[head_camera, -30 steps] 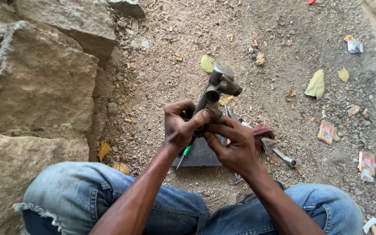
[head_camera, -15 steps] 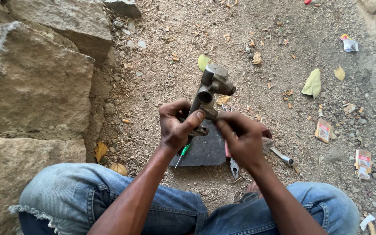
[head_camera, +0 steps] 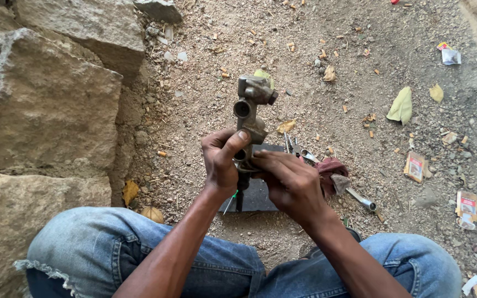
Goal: The person sits on the ground and uses a screwdriver and pliers to disassemble and adjust a metal mechanical component. They remove a small part, manipulate internal components, and reassemble the piece while seated.
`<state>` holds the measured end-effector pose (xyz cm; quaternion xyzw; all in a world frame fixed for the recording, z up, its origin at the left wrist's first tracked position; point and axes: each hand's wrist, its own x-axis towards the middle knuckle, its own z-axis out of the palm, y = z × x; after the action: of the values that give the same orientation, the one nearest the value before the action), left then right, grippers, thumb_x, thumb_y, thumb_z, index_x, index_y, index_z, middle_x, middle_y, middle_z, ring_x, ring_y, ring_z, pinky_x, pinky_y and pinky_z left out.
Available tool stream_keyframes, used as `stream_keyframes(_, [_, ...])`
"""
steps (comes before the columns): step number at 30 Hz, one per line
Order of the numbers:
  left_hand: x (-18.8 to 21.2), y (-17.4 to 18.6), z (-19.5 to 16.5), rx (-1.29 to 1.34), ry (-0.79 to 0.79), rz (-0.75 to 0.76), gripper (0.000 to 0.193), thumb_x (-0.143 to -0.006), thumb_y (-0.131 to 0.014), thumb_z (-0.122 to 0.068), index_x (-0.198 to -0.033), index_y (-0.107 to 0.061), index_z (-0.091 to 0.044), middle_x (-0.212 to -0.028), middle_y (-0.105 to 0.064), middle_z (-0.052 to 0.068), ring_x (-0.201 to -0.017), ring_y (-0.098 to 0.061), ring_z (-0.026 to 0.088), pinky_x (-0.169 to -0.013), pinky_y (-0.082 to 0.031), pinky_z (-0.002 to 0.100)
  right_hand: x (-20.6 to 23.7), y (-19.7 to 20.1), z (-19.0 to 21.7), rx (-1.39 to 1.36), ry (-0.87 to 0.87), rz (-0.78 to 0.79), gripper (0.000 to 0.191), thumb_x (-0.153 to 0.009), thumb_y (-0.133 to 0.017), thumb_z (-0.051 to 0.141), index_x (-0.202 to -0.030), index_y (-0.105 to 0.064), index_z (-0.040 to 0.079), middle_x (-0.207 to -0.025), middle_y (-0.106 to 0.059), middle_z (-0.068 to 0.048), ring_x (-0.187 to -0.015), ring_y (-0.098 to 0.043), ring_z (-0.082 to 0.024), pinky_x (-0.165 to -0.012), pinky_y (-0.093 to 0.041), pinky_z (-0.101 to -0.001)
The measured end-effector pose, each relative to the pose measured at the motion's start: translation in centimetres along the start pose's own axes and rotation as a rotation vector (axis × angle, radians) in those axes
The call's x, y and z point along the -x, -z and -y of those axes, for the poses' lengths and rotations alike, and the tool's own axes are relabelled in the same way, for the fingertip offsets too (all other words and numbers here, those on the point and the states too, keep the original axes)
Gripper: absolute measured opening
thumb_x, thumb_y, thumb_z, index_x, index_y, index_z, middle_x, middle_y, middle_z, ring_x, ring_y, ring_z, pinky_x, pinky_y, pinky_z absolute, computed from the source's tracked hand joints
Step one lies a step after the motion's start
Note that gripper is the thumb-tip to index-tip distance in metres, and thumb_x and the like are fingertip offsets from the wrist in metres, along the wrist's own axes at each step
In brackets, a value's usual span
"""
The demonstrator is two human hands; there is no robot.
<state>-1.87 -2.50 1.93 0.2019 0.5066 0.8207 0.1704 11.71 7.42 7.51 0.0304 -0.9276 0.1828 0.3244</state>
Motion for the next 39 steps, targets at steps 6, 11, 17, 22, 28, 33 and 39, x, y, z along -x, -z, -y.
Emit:
stream_keyframes(6, [0.0,-0.2,0.0,0.023,0.016,0.003,0.04,-0.082,-0.071,-0.04,-0.073,-0.073,-0.001,-0.058,-0.057,-0.001,-0.055,-0.047,0.008,-0.052,-0.034,0.026,0.0,-0.2,0.5,0.0,-0.037,-0.079,0.022,-0.088,-0.078,-0.001,-0.108,-0.078,0.007,-0.11,-0.078,-0.013,-0.098,-0.077,-0.024,-0.081,-0.065,-0.0336])
stream_keyframes(11, [0.1,-0.6,0.4,0.02,0.033,0.001,0.042,-0.084,-0.072,-0.042,-0.069,-0.068,-0.002,-0.059,-0.054,-0.001,-0.056,-0.047,0.01,-0.053,-0.035,0.028,0.2,-0.4,0.4,0.015,-0.04,-0.109,0.026,-0.085,-0.074,-0.005,-0.108,-0.077,0.005,-0.11,-0.078,-0.013,-0.096,-0.078,-0.026,-0.082,-0.065,-0.0351])
stream_keyframes(17, [-0.5,-0.1,0.2,-0.008,-0.019,0.0,0.045,-0.082,-0.068,-0.049,-0.078,-0.074,-0.005,-0.06,-0.056,-0.002,-0.056,-0.047,0.009,-0.052,-0.035,0.028,1.0,-0.7,0.2,-0.071,-0.162,-0.124,0.016,-0.083,-0.085,0.007,-0.095,-0.075,0.006,-0.092,-0.078,-0.009,-0.079,-0.077,-0.019,-0.065,-0.06,-0.0308])
stream_keyframes(22, [-1.1,0.3,0.6,-0.136,-0.207,0.035,0.047,-0.086,-0.069,-0.051,-0.067,-0.061,-0.009,-0.058,-0.052,-0.003,-0.05,-0.048,0.006,-0.044,-0.037,0.026,1.0,-0.1,-0.7,-0.214,-0.27,-0.001,0.013,-0.085,-0.085,0.013,-0.095,-0.077,0.009,-0.088,-0.08,-0.003,-0.075,-0.079,-0.013,-0.06,-0.061,-0.0261])
stream_keyframes(28, [-0.9,0.6,0.4,-0.172,-0.211,0.033,0.042,-0.085,-0.071,-0.047,-0.069,-0.063,-0.009,-0.058,-0.055,-0.003,-0.048,-0.051,0.004,-0.039,-0.04,0.023,-0.3,1.0,-1.5,-0.121,-0.252,-0.091,0.015,-0.095,-0.076,0.006,-0.11,-0.077,0.007,-0.11,-0.078,-0.011,-0.092,-0.079,-0.02,-0.076,-0.066,-0.0282])
stream_keyframes(33, [-0.8,0.5,-0.3,-0.158,-0.206,0.061,0.038,-0.084,-0.071,-0.045,-0.072,-0.066,-0.009,-0.06,-0.058,-0.003,-0.048,-0.056,0.004,-0.039,-0.046,0.024,-0.8,1.1,0.6,-0.139,-0.304,-0.019,0.025,-0.094,-0.071,0.005,-0.12,-0.073,0.003,-0.119,-0.071,-0.013,-0.103,-0.073,-0.026,-0.081,-0.062,-0.0361])
stream_keyframes(39, [-0.1,0.1,-0.9,-0.447,-0.337,0.043,0.041,-0.085,-0.078,-0.039,-0.065,-0.058,-0.009,-0.062,-0.053,-0.001,-0.054,-0.046,0.007,-0.046,-0.032,0.026,0.1,-0.2,2.0,0.08,-0.21,0.175,0.038,-0.091,-0.07,0.014,-0.126,-0.063,0.001,-0.112,-0.067,-0.013,-0.094,-0.069,-0.032,-0.074,-0.058,-0.044])
